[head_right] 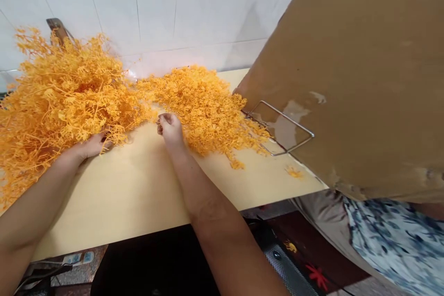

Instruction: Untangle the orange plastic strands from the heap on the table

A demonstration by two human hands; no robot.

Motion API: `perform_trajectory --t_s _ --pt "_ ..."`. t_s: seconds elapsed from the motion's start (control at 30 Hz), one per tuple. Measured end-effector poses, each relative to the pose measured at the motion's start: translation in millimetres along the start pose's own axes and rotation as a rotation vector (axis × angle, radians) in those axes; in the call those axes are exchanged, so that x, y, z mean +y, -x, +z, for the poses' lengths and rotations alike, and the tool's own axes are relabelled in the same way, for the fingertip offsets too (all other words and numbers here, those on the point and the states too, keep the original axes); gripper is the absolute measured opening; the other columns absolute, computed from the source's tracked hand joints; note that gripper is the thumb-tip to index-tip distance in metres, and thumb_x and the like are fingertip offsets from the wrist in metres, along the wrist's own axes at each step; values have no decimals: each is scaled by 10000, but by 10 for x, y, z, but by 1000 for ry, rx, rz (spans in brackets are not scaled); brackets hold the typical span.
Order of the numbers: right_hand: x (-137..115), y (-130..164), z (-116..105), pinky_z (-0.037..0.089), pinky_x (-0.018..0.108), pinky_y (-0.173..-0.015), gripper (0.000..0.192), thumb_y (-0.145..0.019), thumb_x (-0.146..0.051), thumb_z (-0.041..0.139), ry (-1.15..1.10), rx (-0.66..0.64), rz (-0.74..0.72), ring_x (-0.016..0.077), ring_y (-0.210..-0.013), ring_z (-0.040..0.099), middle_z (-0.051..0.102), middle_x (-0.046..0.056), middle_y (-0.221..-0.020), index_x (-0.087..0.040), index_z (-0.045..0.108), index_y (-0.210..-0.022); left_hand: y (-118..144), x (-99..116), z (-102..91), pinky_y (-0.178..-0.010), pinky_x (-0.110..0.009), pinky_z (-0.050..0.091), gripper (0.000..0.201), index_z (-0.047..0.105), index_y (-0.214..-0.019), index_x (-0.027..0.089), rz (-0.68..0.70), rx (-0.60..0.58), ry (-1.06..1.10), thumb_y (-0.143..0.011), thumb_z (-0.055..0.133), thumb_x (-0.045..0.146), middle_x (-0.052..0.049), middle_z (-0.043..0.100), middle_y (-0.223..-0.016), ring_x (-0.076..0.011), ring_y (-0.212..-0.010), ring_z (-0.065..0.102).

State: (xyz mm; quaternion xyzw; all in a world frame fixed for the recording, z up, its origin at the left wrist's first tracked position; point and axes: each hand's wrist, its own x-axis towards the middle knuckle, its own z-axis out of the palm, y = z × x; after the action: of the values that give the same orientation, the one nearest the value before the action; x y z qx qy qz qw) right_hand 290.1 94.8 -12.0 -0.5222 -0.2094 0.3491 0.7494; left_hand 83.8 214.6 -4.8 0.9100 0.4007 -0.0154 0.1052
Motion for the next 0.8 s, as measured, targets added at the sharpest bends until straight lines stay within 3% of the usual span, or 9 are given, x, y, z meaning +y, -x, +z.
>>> perform_trajectory --t_s 0.13,0.27,0.3,0.37,0.47,0.57,0.63,0.7,0.8 --pt "72 -67 -5 314 184 -436 102 -763 -249 490 120 -48 -68 31 -424 381 458 -68 -598 -193 411 -729 113 306 -167 -964 -295 382 552 431 -1259 158 85 -82 -15 -757 439 386 -95 492 -1303 -215 -1133 500" --pt "241 -140 24 353 204 -481 165 -707 -305 551 266 -102 -135 59 -488 415 471 -55 -597 -190 433 -717 409 599 -461 -832 -316 450 643 394 -1284 139 170 -215 -133 -761 424 513 -142 577 -1170 -236 -985 576" --pt "277 -155 32 372 208 -513 168 -688 -302 569 275 -111 -153 66 -531 439 491 -45 -626 -183 453 -715 513 666 -546 -785 -344 460 707 336 -1326 130 140 -206 -199 -761 406 549 -158 610 -1101 -255 -931 593" --pt "334 -183 44 401 221 -590 175 -664 -303 588 295 -136 -191 84 -624 476 523 -27 -686 -173 483 -715 714 802 -701 -717 -345 462 717 306 -1350 133 219 -156 -234 -786 360 571 -146 655 -957 -250 -832 613" --pt "379 -219 55 405 240 -640 176 -670 -316 577 313 -169 -222 103 -672 484 534 -18 -704 -167 502 -726 870 991 -810 -712 -281 452 490 491 -1210 207 417 -2 -69 -838 348 491 -68 665 -897 -168 -780 610" --pt "389 -237 62 393 239 -624 182 -694 -337 559 315 -198 -225 110 -669 484 533 -19 -686 -167 505 -732 735 1089 -684 -798 -289 447 359 586 -1031 174 481 301 130 -861 354 389 -66 645 -957 -153 -868 588" --pt "380 -235 67 384 231 -601 186 -708 -348 553 311 -212 -222 110 -662 486 530 -22 -669 -171 498 -717 547 1078 -509 -906 -328 409 345 561 -1062 136 475 462 192 -854 378 341 -106 600 -1085 -181 -1022 541" --pt "362 -226 72 368 219 -566 187 -714 -342 559 286 -214 -200 97 -621 477 516 -29 -638 -173 482 -689 382 1030 -338 -935 -330 394 358 538 -1102 123 479 430 222 -847 391 326 -121 569 -1143 -188 -1075 516" --pt "319 -216 71 318 209 -474 199 -736 -332 545 234 -204 -137 67 -476 409 462 -56 -543 -185 436 -660 286 963 -191 -872 -329 422 352 567 -1071 155 525 182 152 -857 352 333 -95 610 -1062 -189 -983 561"
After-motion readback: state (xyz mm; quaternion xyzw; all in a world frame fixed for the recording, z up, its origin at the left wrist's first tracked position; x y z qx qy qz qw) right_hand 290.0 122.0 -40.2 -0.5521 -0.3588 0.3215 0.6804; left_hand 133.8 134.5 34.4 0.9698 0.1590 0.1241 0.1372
